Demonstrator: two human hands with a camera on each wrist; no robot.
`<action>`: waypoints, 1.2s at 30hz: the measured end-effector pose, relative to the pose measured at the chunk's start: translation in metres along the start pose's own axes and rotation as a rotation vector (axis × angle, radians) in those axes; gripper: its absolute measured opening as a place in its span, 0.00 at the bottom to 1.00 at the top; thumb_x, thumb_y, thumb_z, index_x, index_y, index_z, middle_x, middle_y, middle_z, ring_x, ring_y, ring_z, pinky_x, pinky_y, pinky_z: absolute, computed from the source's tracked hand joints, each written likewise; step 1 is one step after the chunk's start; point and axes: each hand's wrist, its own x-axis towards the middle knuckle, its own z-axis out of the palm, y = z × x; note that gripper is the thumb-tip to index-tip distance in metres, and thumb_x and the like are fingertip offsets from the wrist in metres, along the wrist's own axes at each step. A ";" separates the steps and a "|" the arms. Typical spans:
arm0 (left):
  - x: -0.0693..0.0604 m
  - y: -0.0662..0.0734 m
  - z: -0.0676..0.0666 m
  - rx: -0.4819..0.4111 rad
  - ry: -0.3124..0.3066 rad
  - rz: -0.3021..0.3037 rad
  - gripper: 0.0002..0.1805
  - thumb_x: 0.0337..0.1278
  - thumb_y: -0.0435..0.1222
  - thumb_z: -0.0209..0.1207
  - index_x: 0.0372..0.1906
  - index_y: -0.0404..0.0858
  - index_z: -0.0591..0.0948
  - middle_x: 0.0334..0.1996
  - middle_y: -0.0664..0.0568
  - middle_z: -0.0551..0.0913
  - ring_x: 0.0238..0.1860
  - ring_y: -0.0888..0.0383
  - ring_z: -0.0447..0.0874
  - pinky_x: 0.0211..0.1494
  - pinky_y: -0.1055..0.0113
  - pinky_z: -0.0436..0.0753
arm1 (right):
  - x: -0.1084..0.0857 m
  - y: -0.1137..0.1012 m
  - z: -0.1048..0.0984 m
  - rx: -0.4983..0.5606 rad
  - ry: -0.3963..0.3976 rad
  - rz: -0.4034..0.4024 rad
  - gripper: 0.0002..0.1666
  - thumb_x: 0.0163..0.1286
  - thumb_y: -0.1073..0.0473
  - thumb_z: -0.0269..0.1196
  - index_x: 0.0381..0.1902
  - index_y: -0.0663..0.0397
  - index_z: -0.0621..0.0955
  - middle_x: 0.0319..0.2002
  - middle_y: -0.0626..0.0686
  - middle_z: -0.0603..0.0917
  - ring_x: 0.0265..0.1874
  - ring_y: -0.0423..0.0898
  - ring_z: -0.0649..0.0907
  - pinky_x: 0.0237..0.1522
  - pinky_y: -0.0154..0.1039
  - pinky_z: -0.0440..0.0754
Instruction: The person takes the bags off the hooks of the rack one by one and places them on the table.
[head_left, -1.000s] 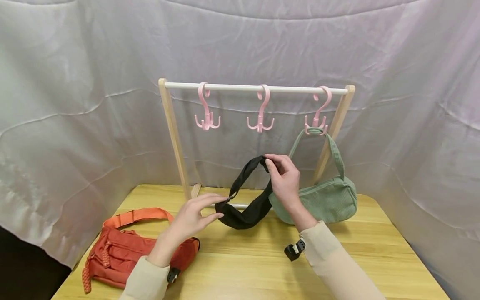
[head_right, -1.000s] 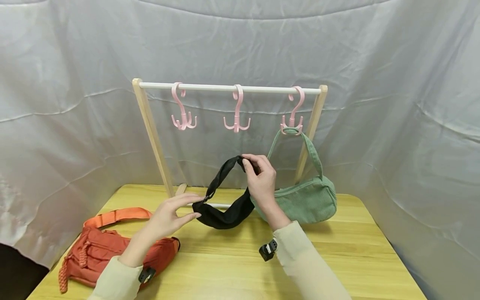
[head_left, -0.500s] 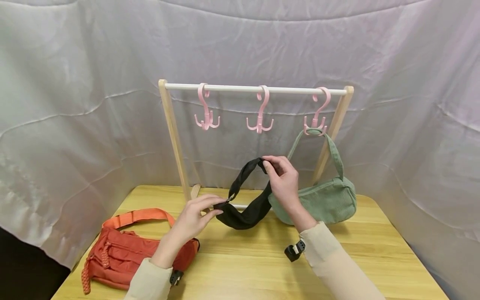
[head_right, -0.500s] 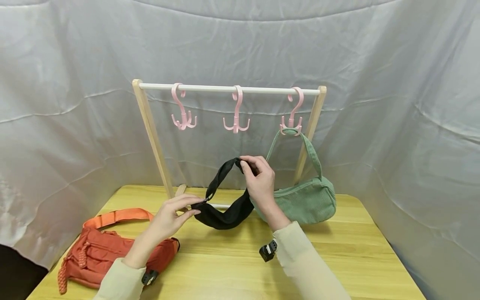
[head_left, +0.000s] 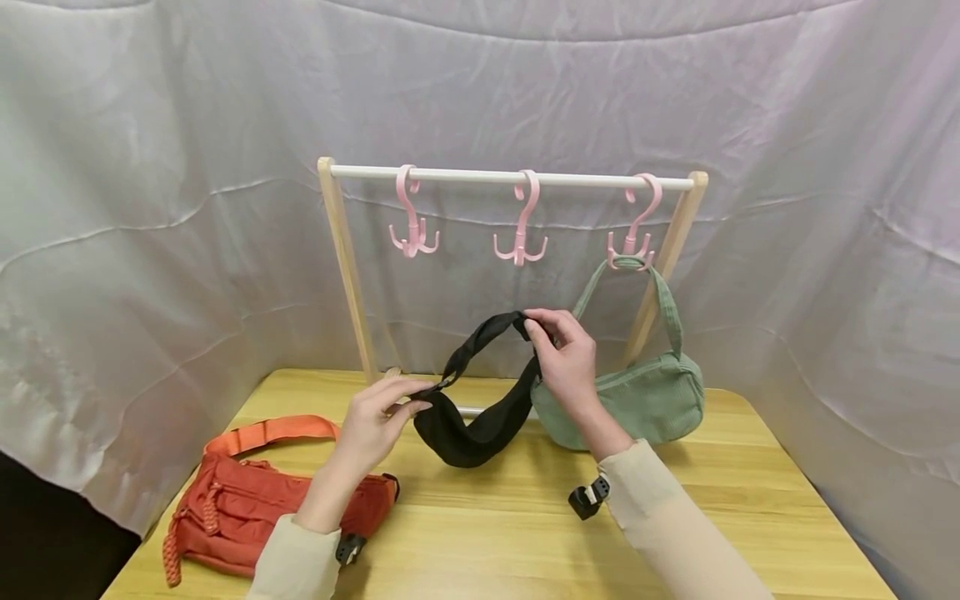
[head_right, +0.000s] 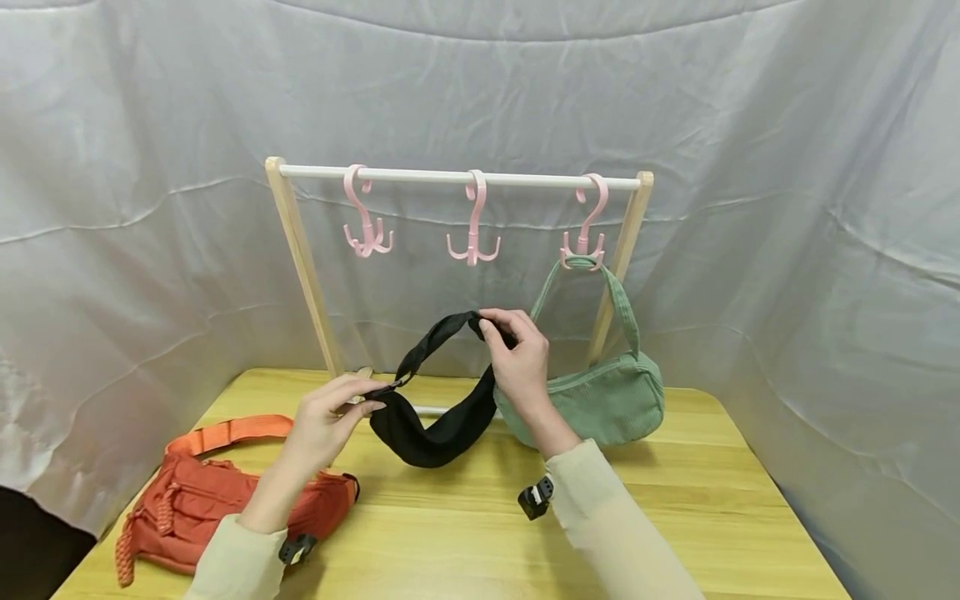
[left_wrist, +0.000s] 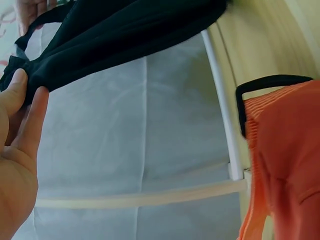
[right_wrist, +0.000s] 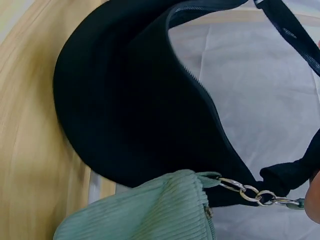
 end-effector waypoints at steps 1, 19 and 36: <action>0.001 0.001 -0.002 0.002 0.010 -0.001 0.21 0.48 0.17 0.71 0.48 0.34 0.90 0.42 0.45 0.90 0.40 0.53 0.87 0.39 0.74 0.86 | 0.000 0.000 0.000 -0.002 -0.002 0.007 0.09 0.70 0.77 0.65 0.46 0.75 0.86 0.41 0.69 0.85 0.40 0.49 0.86 0.44 0.29 0.81; 0.014 0.020 -0.031 0.055 0.168 0.040 0.23 0.46 0.12 0.69 0.46 0.34 0.91 0.40 0.46 0.90 0.36 0.55 0.87 0.36 0.79 0.79 | -0.009 0.040 0.001 0.078 -0.112 0.056 0.11 0.72 0.65 0.68 0.50 0.62 0.88 0.46 0.61 0.86 0.45 0.43 0.86 0.48 0.33 0.84; 0.017 0.038 -0.049 0.066 0.249 0.057 0.17 0.49 0.15 0.70 0.45 0.31 0.90 0.38 0.41 0.89 0.39 0.53 0.88 0.48 0.76 0.84 | -0.030 0.049 0.008 -0.008 -0.211 0.057 0.10 0.73 0.62 0.68 0.49 0.56 0.89 0.45 0.53 0.88 0.45 0.45 0.84 0.47 0.32 0.79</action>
